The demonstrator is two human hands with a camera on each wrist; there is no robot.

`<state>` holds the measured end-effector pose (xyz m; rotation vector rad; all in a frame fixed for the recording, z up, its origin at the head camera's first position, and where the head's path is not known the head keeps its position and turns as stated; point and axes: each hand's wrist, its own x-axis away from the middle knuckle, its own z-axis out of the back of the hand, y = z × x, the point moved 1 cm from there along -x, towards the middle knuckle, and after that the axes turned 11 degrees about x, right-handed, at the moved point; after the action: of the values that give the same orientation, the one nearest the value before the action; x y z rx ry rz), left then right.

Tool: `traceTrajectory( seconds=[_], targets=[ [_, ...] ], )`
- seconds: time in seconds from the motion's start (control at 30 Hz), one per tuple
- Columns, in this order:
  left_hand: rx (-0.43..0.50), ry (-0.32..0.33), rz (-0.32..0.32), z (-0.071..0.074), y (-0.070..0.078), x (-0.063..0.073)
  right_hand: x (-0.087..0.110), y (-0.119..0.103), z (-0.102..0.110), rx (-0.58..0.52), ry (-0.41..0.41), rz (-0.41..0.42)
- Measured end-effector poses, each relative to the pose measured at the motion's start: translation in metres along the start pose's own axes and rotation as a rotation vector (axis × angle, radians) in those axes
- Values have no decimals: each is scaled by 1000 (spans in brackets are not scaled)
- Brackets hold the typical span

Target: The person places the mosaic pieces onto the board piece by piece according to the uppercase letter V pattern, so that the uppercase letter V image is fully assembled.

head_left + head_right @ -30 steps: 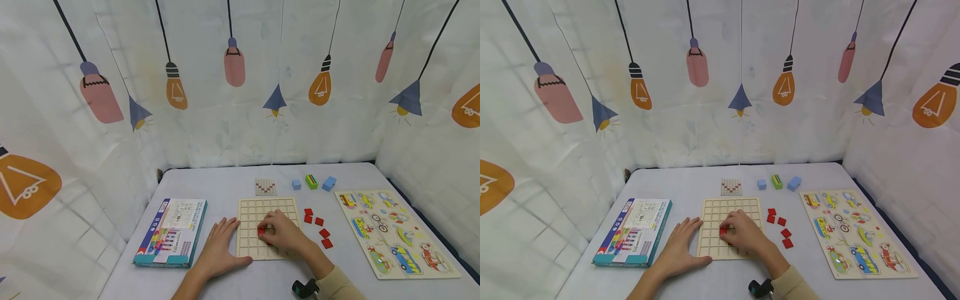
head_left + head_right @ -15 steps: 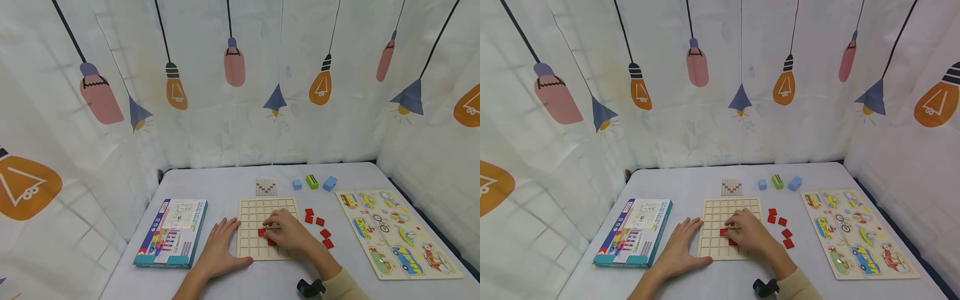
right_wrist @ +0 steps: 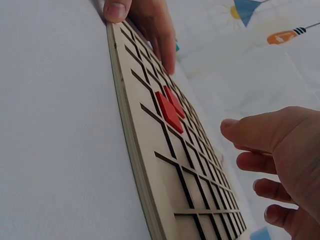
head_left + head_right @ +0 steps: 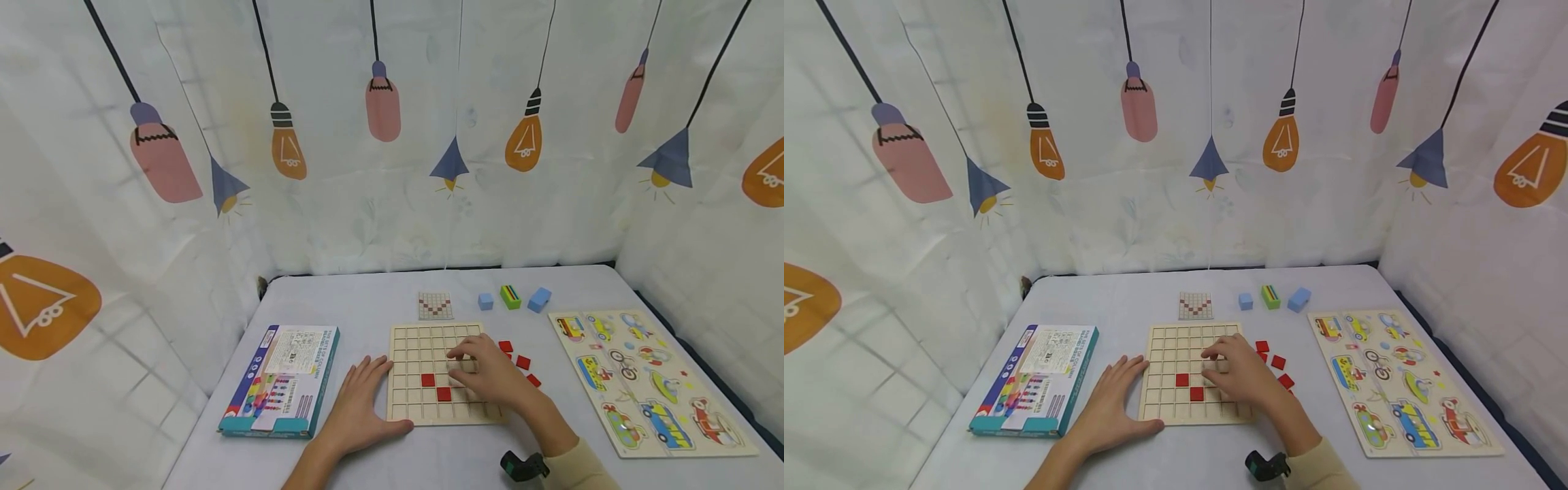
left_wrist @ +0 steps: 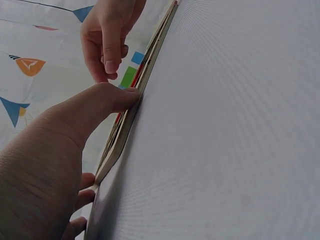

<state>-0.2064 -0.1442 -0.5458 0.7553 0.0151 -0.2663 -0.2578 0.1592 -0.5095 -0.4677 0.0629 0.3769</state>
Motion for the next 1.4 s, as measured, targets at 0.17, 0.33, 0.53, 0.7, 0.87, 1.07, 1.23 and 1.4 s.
traceTrajectory(
  seconds=[0.17, 0.33, 0.53, 0.7, 0.87, 1.07, 1.23, 1.4],
  targets=[
    [16, 2, -6, 1, 0, 1, 4, 10, 8, -6, 11, 1],
    [15, 6, -8, 1, 0, 2, 7, 21, 14, -1, 22, -15],
    [19, 7, -11, 1, 0, 3, 12, 35, 20, -22, 39, -58],
    [18, 3, -9, 1, 0, 3, 16, 50, 21, 3, 67, -62],
    [13, -1, -7, 1, -1, 2, 19, 62, 23, 13, 83, -85],
    [18, -2, -7, 1, 0, 2, 21, 70, 27, 11, 110, -79],
    [10, -1, -13, 1, 0, 2, 24, 74, 30, 21, 103, -110],
    [13, 0, -15, 1, 0, 2, 26, 76, 32, 26, 99, -131]
  ],
)
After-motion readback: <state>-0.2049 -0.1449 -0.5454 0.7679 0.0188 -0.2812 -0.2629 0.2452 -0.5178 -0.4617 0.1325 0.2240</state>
